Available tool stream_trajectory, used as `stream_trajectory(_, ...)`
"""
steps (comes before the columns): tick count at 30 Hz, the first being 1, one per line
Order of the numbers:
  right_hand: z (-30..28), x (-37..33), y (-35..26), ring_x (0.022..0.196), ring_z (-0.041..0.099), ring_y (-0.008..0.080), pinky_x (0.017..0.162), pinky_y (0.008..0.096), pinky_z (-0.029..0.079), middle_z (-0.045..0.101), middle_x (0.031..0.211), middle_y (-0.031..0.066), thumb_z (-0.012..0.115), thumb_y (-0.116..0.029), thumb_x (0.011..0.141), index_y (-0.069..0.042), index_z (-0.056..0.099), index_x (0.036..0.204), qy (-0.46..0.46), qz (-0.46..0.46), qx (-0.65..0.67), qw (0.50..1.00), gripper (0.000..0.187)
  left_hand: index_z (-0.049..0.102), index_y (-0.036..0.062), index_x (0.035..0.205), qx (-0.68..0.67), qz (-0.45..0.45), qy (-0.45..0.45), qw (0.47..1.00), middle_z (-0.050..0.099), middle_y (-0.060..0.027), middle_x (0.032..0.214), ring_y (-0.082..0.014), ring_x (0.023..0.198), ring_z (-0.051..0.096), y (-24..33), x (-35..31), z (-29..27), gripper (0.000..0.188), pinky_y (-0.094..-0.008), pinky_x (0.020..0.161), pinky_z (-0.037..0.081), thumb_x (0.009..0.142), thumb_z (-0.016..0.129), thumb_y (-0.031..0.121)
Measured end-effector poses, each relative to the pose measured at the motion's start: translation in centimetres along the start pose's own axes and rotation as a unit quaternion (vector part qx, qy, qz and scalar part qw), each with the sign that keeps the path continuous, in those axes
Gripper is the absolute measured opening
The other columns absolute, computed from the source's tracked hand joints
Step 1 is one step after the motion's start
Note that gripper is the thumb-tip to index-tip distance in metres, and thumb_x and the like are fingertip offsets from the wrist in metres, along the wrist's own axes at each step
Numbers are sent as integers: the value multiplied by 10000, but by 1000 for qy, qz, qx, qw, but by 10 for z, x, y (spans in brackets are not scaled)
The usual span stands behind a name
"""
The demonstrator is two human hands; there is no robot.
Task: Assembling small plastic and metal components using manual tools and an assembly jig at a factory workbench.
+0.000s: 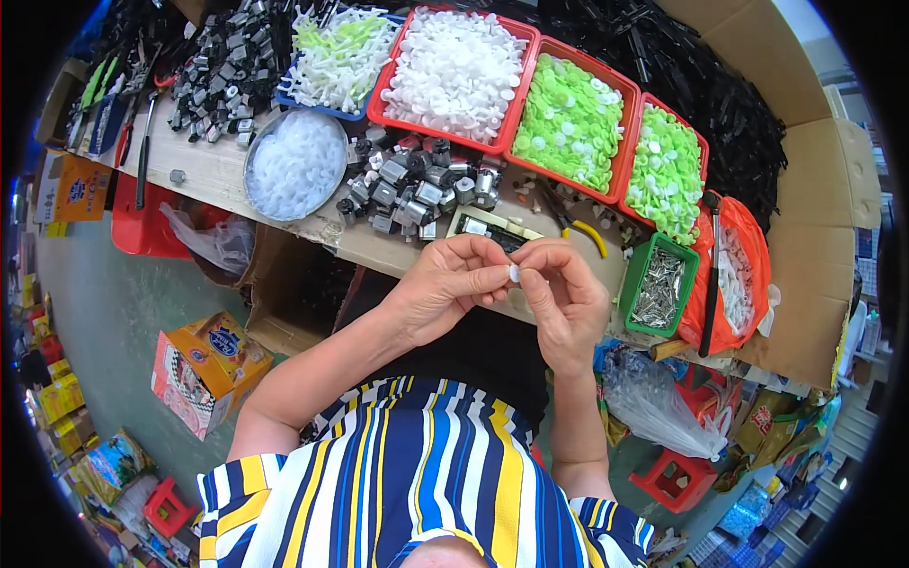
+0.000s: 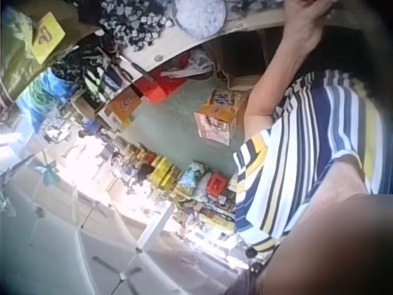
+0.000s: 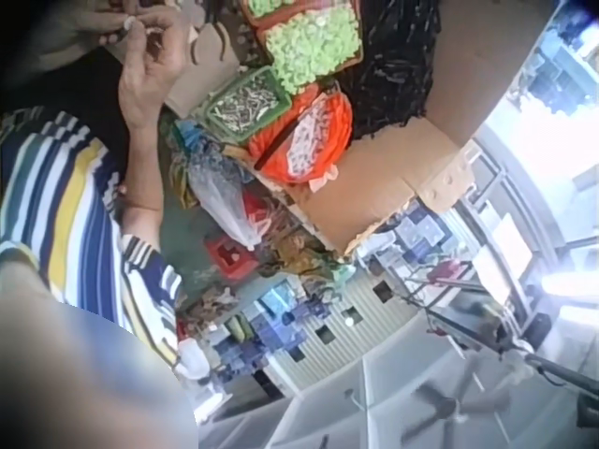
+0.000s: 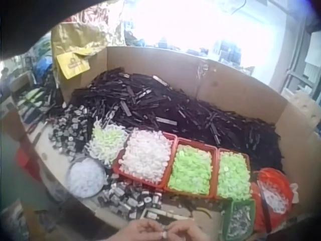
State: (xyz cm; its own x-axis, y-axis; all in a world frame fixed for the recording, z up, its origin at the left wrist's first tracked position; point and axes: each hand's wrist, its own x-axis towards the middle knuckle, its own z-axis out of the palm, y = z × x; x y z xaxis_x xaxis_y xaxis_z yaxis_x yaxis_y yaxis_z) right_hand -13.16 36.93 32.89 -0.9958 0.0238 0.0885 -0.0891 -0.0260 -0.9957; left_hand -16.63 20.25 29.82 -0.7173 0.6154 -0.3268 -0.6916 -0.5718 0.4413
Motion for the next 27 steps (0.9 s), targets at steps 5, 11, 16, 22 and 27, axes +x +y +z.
stream_trajectory(5, 3, -7, -1, 865, 628, 152, 772, 271, 510, 645, 973, 88, 688, 14, 865, 24, 624, 968, 64, -39, -94, 993, 122, 636, 36, 1006, -12, 31, 20, 999, 685, -48, 902, -98, 755, 651, -3, -2, 2, 125, -206, 670, 530, 902, 704, 49)
stream_trajectory(11, -3, -9, -1, 812, 662, 198, 730, 302, 537, 664, 919, 121, 708, 53, 823, 26, 656, 904, 32, -68, -163, 984, 100, 654, 3, 1141, 81, 77, -3, 994, 676, -38, 969, -68, 846, 625, -7, -7, 3, 246, -209, 739, 511, 901, 700, 33)
stream_trajectory(16, -5, -5, 4, 803, 661, 200, 722, 289, 534, 658, 898, 112, 690, 63, 824, 28, 650, 914, -6, -81, -166, 983, 105, 657, -23, 1152, 249, 115, -4, 962, 667, -68, 1033, -88, 914, 625, -3, -8, 1, 251, -232, 801, 523, 904, 682, 11)
stream_trajectory(22, -3, 8, 13, 790, 643, 221, 672, 304, 514, 632, 892, 107, 693, 50, 819, 11, 656, 916, -1, -74, -205, 976, 111, 652, -13, 1177, 258, 181, 51, 948, 643, -42, 1025, -66, 875, 593, -6, -7, -1, 297, -210, 788, 505, 886, 709, 14)
stream_trajectory(27, -5, 28, 30, 758, 602, 236, 636, 326, 486, 575, 900, 108, 724, 42, 777, 4, 670, 876, 24, -136, -276, 951, 118, 677, 16, 1132, 610, 345, 93, 708, 628, -73, 999, -168, 879, 600, 5, -9, -9, 328, -285, 779, 503, 812, 746, -6)
